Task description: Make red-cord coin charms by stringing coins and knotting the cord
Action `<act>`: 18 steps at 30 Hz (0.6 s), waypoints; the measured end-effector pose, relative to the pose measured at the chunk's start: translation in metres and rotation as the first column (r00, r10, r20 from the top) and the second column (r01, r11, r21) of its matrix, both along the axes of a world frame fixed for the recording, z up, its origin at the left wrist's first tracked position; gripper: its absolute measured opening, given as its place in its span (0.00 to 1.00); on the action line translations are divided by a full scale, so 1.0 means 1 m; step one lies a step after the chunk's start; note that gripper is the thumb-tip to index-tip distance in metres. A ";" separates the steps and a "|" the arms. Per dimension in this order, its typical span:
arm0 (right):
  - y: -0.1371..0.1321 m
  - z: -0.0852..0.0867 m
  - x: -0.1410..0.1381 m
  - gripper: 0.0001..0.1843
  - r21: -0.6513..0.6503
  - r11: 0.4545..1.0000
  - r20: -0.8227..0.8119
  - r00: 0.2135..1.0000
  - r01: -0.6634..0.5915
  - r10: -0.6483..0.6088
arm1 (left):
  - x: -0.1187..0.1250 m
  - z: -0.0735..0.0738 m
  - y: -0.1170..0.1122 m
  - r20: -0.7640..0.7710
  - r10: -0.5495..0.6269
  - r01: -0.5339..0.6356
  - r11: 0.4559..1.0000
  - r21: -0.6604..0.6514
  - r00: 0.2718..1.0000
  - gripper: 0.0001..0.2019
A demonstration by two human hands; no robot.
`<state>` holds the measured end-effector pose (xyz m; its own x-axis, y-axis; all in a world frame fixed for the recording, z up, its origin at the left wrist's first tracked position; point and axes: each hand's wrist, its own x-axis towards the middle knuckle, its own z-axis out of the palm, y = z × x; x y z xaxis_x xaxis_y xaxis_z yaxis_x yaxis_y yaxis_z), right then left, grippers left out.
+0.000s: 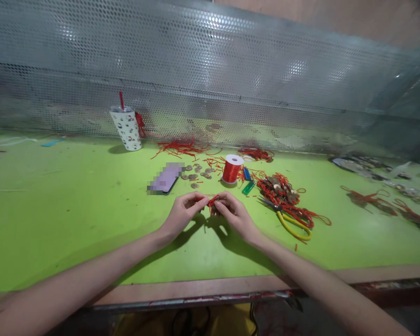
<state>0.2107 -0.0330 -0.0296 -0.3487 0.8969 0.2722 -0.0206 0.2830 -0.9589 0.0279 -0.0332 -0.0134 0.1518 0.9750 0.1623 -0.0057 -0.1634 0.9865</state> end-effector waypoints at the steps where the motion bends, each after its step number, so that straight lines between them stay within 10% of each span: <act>1: 0.000 0.000 0.000 0.14 -0.002 1.000 0.004 1.000 0.006 -0.006 | 0.000 0.000 0.000 -0.001 0.004 -0.004 1.000 0.003 1.000 0.13; 18: 0.002 0.004 -0.001 0.16 -0.032 0.998 -0.040 0.997 0.062 -0.063 | 0.001 -0.002 0.006 -0.028 0.066 -0.064 0.996 0.061 0.997 0.13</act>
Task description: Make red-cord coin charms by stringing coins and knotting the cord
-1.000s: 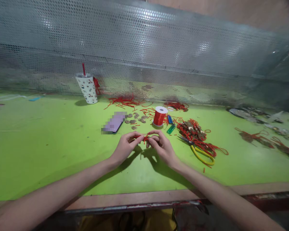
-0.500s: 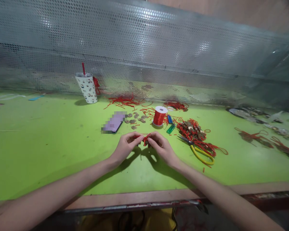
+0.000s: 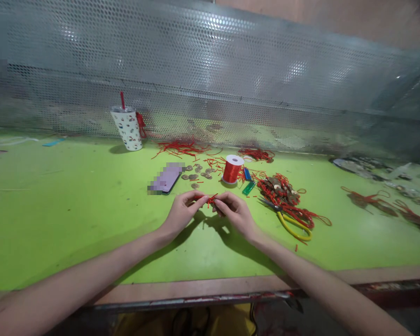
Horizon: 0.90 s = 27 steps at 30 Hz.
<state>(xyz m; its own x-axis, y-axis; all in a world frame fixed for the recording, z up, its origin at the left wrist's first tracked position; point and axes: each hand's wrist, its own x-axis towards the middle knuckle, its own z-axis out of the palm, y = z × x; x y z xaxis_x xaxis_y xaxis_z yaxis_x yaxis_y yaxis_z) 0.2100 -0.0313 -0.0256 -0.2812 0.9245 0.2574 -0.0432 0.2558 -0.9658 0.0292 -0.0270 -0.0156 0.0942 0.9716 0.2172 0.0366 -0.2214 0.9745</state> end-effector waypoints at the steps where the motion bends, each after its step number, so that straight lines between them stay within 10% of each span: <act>1: 0.000 0.000 0.000 0.16 0.002 1.000 0.002 1.000 0.000 0.000 | 0.000 0.000 0.000 -0.006 -0.001 0.001 1.000 0.005 1.000 0.13; 11: 0.002 0.000 0.002 0.09 0.166 0.974 0.072 0.983 0.156 -0.170 | -0.007 -0.007 0.007 0.015 0.180 -0.180 0.983 0.025 0.984 0.15; 18: 0.004 -0.002 0.010 0.09 0.585 0.803 0.249 0.915 0.118 -0.316 | 0.002 -0.001 -0.008 -0.029 -0.099 0.094 0.985 -0.144 0.995 0.26; 27: 0.005 -0.009 0.008 0.17 0.692 0.721 0.323 0.884 0.023 -0.338 | 0.002 0.004 -0.009 -0.019 0.012 -0.014 0.998 -0.065 1.000 0.18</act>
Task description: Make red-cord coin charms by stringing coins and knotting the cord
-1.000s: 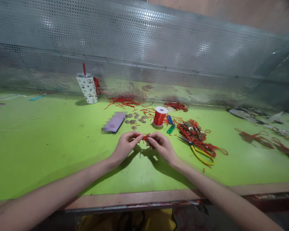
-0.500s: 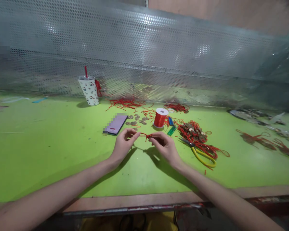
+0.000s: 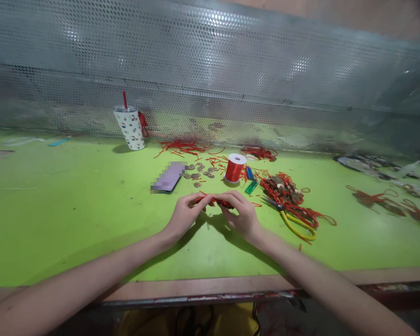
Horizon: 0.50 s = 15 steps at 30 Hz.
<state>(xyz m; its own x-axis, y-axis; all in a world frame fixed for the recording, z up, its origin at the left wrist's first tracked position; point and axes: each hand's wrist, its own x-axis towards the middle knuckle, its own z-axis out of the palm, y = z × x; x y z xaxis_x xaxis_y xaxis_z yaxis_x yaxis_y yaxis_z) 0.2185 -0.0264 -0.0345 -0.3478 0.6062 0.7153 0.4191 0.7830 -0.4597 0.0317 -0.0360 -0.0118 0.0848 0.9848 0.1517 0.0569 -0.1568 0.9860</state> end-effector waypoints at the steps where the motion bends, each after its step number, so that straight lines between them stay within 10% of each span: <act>1: -0.001 0.000 0.000 0.16 0.001 1.000 0.003 1.000 -0.008 0.008 | 0.000 0.000 0.000 0.007 0.006 -0.006 1.000 0.000 1.000 0.18; 15: -0.008 0.006 -0.006 0.13 -0.327 0.942 -0.172 0.985 -0.071 0.015 | -0.001 0.001 0.002 0.058 0.017 -0.014 0.998 -0.054 0.998 0.19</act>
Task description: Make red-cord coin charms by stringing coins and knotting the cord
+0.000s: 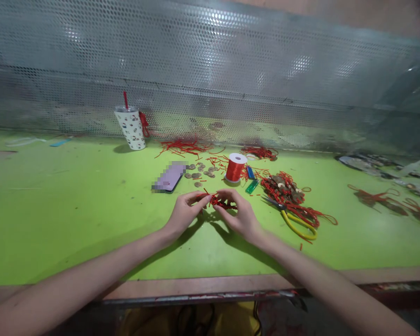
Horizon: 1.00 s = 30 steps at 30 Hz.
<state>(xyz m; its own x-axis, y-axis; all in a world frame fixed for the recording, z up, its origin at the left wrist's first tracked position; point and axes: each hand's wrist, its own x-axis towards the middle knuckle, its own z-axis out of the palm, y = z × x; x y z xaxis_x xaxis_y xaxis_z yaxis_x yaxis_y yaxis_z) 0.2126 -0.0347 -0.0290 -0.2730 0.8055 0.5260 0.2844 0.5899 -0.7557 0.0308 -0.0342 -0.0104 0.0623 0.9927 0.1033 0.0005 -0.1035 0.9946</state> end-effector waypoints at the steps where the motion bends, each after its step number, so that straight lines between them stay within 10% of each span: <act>1: 0.001 0.000 0.000 0.13 -0.043 0.999 -0.023 1.000 -0.007 0.006 | 0.000 0.001 0.000 0.008 -0.004 0.004 1.000 -0.007 1.000 0.19; 8: 0.004 -0.001 -0.001 0.21 -0.304 0.948 -0.185 0.982 -0.095 0.039 | 0.001 -0.001 0.000 0.030 -0.015 0.016 0.999 -0.029 0.999 0.20; 30: 0.002 0.001 -0.005 0.18 -0.401 0.905 -0.185 0.980 -0.140 0.070 | 0.001 -0.005 0.002 0.003 -0.003 0.003 0.996 0.085 1.000 0.15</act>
